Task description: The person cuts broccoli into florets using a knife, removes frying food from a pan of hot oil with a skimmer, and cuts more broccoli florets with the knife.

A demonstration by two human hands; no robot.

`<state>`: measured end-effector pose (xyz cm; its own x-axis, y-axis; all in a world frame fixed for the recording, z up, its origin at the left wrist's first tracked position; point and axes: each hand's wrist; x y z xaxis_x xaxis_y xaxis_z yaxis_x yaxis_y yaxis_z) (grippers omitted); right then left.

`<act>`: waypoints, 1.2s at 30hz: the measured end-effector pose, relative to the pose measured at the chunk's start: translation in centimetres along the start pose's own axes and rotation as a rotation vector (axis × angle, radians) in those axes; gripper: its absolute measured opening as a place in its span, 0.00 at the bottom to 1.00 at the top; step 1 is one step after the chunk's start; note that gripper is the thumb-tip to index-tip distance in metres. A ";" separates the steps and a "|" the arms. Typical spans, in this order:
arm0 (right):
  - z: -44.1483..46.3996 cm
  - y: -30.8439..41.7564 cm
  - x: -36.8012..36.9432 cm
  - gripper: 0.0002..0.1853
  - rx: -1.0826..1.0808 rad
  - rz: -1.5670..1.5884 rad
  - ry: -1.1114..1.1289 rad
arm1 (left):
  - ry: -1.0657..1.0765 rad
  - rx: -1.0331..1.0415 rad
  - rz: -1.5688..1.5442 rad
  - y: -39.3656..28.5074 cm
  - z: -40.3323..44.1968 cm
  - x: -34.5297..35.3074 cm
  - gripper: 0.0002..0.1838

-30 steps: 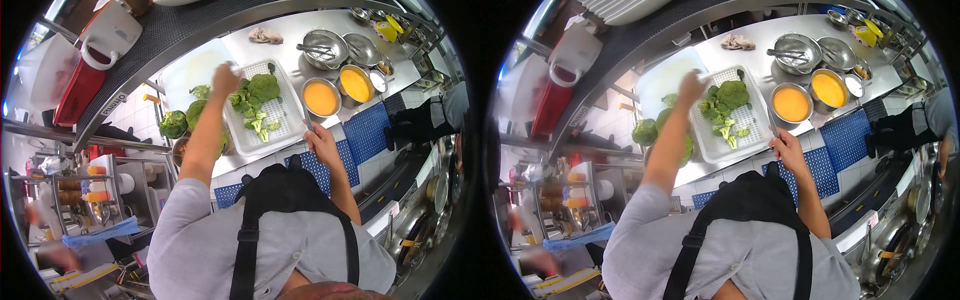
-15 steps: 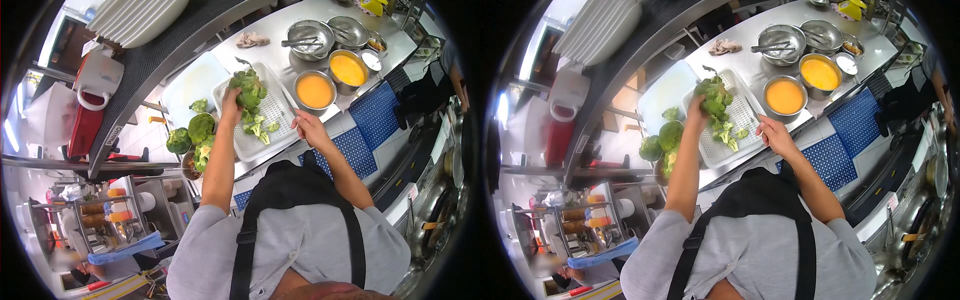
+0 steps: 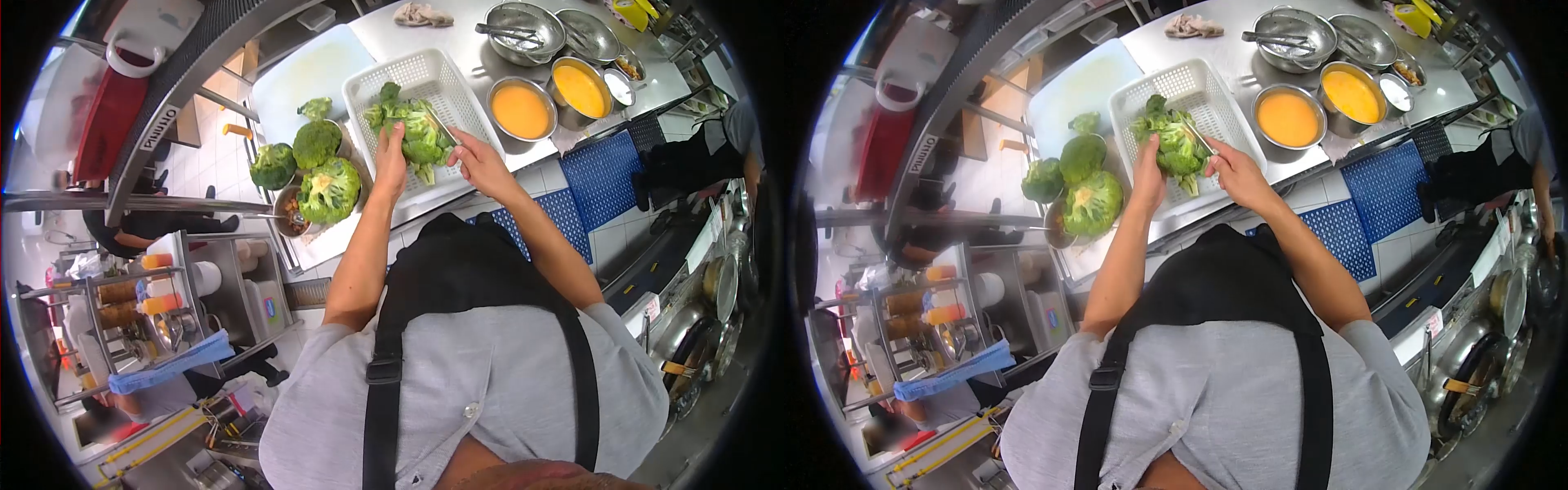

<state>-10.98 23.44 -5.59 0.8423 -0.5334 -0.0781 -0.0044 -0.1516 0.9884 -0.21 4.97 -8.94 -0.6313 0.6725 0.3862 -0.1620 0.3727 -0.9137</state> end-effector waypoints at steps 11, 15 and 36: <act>-1.3 1.3 1.1 0.18 -0.080 -0.279 -0.067 | -0.144 0.101 0.274 0.2 -1.6 0.7 0.35; -1.1 0.9 1.5 0.18 -0.061 -0.292 -0.106 | -0.152 0.102 0.336 0.2 -1.4 0.6 0.34; 4.7 -2.4 1.6 0.22 0.019 -0.215 -0.058 | -0.155 0.597 1.182 -2.3 -1.9 3.1 0.34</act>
Point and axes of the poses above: each hand's wrist, its own z-axis towards the middle knuckle, its own x-axis out of the palm, y = z × x, and after that the axes turned 1 degree about x, right-handed
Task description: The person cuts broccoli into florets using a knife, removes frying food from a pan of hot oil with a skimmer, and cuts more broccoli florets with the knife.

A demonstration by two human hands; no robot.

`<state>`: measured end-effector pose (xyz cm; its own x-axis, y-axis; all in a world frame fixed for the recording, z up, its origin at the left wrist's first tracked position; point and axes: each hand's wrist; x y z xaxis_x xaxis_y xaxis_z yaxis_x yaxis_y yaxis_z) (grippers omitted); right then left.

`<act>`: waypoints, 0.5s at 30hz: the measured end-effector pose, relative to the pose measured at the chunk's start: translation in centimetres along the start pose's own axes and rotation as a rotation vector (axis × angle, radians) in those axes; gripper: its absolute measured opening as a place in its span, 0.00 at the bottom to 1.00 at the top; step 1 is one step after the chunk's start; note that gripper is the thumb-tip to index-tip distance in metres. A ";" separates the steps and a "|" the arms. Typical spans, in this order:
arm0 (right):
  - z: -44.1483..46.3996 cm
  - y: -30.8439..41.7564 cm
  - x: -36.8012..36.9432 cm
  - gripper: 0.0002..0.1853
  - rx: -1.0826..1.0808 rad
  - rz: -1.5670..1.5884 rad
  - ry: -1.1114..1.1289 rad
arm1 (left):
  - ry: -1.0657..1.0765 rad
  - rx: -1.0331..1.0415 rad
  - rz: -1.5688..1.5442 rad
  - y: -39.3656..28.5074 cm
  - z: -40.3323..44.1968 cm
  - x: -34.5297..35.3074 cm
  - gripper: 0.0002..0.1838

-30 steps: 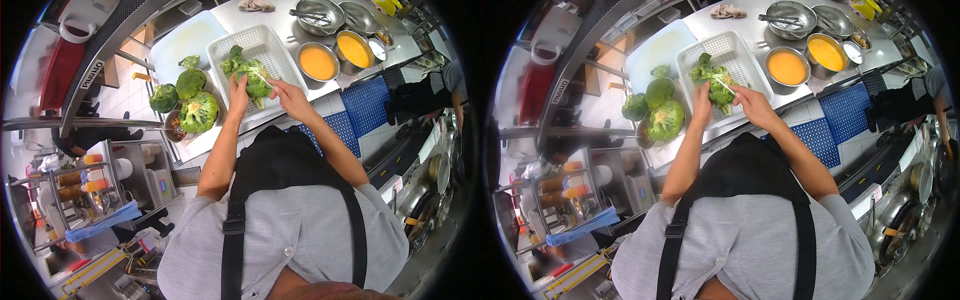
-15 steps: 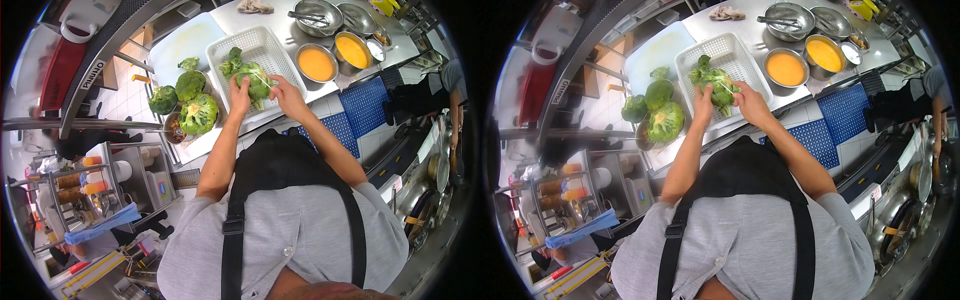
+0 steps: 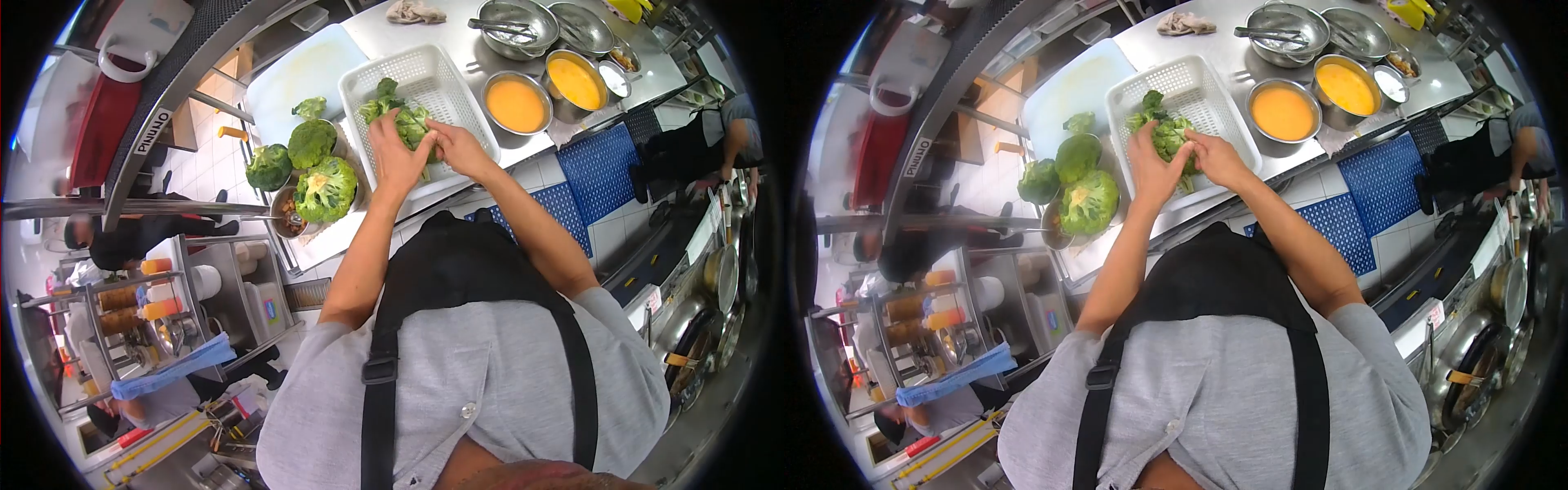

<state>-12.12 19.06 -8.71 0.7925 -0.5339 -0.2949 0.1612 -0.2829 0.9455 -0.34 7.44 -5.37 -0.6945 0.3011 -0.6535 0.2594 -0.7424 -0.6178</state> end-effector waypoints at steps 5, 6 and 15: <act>0.0 0.5 -1.0 0.22 0.076 0.060 0.092 | 0.223 0.093 0.219 0.5 0.9 -1.4 0.27; 0.0 0.6 -1.1 0.22 0.092 0.088 0.111 | 0.285 0.093 0.255 0.1 1.4 -1.7 0.25; -0.4 0.9 -1.8 0.23 0.147 0.212 0.149 | 0.259 -0.012 0.055 2.0 3.3 -2.9 0.21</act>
Point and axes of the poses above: each hand's wrist, its own z-axis towards the middle knuckle, its own x-axis out of the palm, y = z × x, and after that the axes turned 1 degree about x, right-handed
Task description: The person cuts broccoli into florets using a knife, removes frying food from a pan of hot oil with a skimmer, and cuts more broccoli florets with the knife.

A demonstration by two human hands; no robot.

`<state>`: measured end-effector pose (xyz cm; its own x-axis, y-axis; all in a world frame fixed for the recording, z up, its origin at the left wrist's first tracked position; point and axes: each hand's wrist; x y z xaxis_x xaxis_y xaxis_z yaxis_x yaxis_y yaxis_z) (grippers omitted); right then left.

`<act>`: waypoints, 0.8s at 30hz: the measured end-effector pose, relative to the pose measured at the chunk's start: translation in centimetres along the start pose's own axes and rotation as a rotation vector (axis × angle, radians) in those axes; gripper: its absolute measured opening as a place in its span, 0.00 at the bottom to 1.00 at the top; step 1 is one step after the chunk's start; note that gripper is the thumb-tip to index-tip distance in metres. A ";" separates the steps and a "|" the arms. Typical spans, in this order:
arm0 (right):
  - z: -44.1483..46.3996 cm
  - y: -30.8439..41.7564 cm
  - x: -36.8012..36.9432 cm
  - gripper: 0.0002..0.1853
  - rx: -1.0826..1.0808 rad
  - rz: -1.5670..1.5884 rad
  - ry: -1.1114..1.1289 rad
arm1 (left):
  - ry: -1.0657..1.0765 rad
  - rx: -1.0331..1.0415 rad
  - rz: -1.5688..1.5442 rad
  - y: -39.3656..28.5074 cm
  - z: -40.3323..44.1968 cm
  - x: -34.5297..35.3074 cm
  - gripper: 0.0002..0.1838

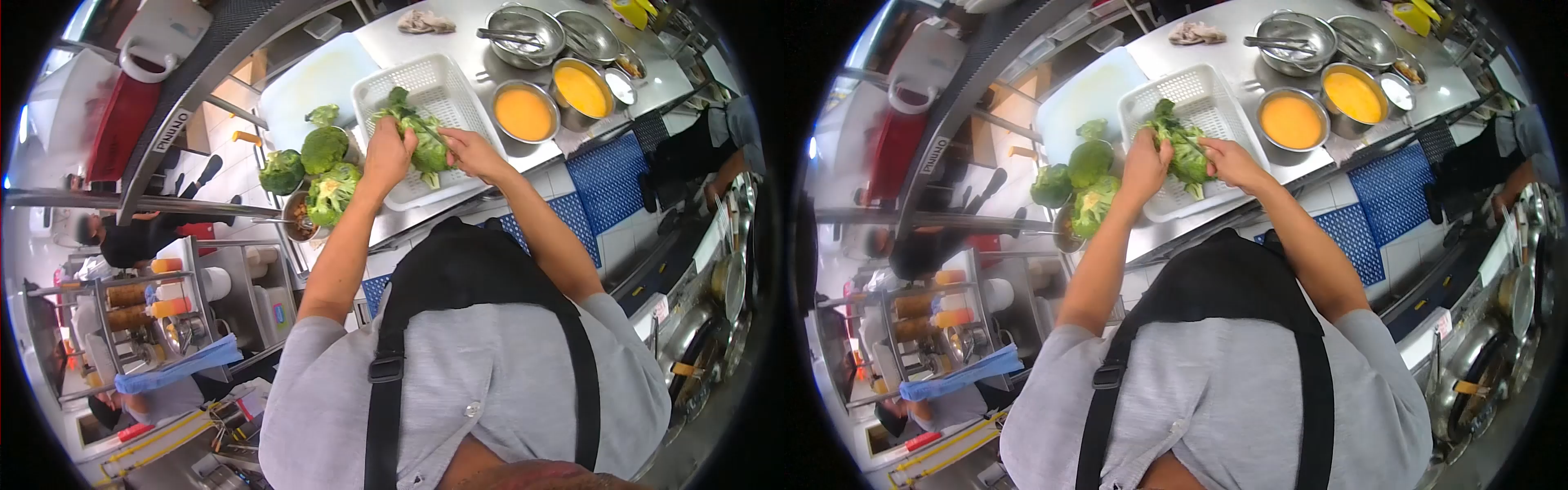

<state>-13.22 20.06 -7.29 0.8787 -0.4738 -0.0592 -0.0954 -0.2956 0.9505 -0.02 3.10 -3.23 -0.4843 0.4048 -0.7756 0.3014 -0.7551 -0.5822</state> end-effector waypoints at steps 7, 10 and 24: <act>-1.3 0.4 0.3 0.23 0.005 0.144 0.030 | -0.185 -0.233 0.231 8.0 6.6 -3.5 0.20; -2.1 1.0 0.2 0.22 0.005 0.197 0.015 | -0.096 -0.290 0.357 11.4 9.0 -4.6 0.23; -3.4 0.1 -0.4 0.18 -0.036 0.262 -0.118 | 0.235 -0.188 0.034 1.5 1.7 1.5 0.40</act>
Point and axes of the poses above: each hand's wrist, its own z-axis towards the middle knuckle, its own x-axis out of the palm, y = z × x, and after that the axes turned 1 degree about x, right-handed
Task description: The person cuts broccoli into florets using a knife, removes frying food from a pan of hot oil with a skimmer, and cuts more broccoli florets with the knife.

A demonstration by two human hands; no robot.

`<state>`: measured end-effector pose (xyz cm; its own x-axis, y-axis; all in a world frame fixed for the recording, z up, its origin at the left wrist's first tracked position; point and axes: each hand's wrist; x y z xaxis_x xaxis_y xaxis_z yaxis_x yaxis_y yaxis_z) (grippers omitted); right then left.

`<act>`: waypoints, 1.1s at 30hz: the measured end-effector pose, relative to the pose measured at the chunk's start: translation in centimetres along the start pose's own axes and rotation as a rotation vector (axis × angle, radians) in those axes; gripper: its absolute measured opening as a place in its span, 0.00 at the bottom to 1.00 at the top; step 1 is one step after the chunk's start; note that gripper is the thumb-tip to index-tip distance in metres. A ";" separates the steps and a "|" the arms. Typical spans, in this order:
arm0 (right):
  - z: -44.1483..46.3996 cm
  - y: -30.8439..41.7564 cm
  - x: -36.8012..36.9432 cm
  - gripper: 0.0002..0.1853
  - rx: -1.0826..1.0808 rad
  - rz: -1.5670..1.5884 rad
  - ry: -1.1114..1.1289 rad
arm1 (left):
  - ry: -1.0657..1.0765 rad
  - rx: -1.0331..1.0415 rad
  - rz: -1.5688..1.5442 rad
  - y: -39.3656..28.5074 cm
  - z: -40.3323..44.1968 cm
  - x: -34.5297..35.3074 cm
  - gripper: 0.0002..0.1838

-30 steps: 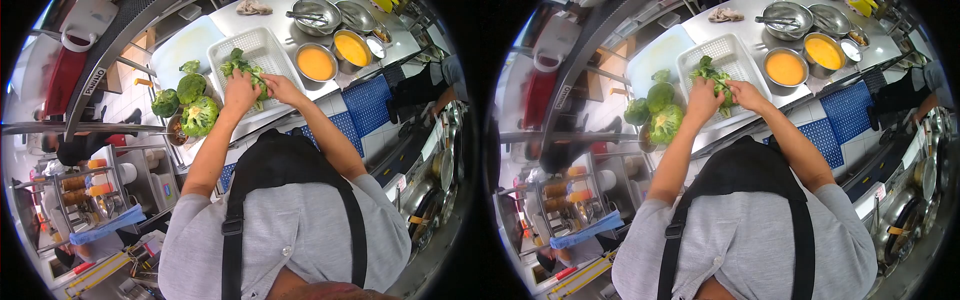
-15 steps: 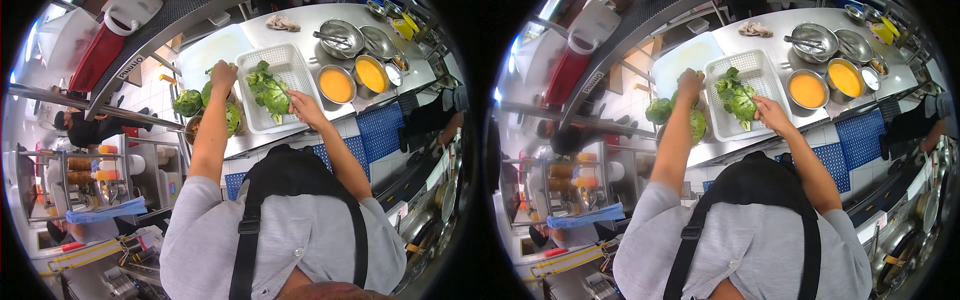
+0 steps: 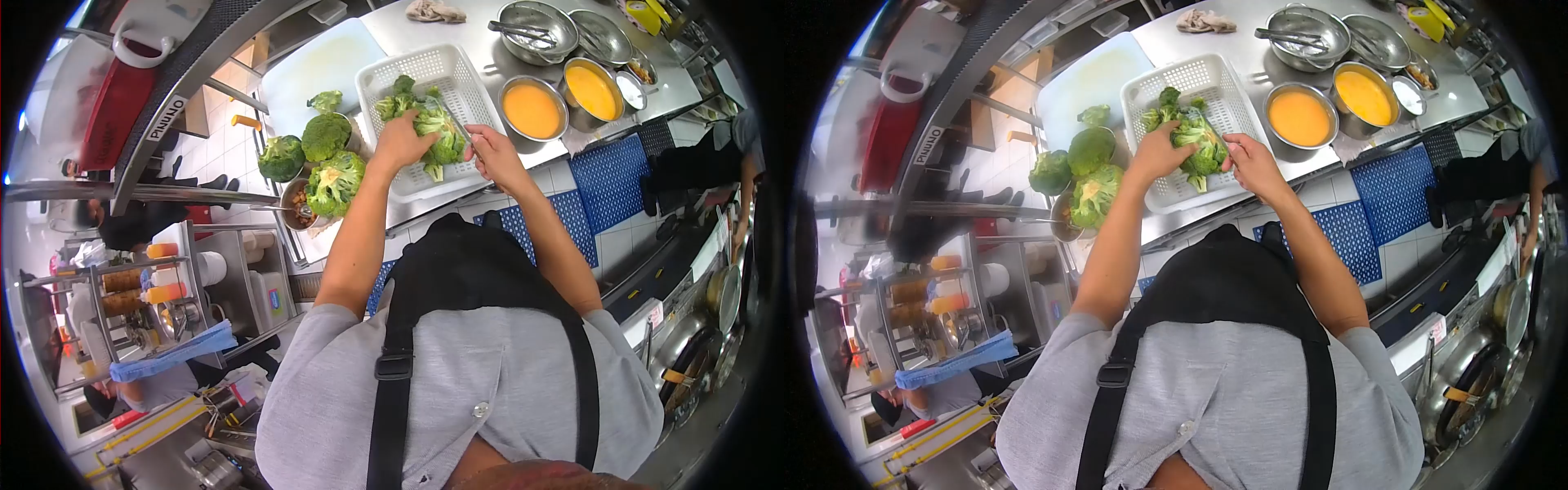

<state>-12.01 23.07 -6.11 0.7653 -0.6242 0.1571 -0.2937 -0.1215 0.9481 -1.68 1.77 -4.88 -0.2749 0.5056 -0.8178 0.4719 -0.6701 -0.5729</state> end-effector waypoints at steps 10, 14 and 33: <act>-2.6 1.8 -0.6 0.11 0.043 -0.401 -0.027 | -0.437 0.204 0.011 -3.4 -5.7 1.0 0.30; -2.1 1.3 -0.9 0.11 0.034 -0.375 -0.030 | -0.319 0.159 0.091 -4.4 -6.7 2.1 0.30; 0.9 0.7 1.9 0.09 -0.319 -0.786 -0.067 | -0.350 0.175 -0.103 2.1 -2.7 2.3 0.29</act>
<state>-11.21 21.12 -5.42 0.6409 -0.4951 -0.5867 0.4924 -0.3212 0.8089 0.99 2.99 -7.86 -0.5964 0.3797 -0.7072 0.2852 -0.7234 -0.6288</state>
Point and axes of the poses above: each hand's wrist, its own z-axis towards the middle knuckle, its own x-axis out of the palm, y = z × x, and after that the axes turned 1 degree about x, right-handed
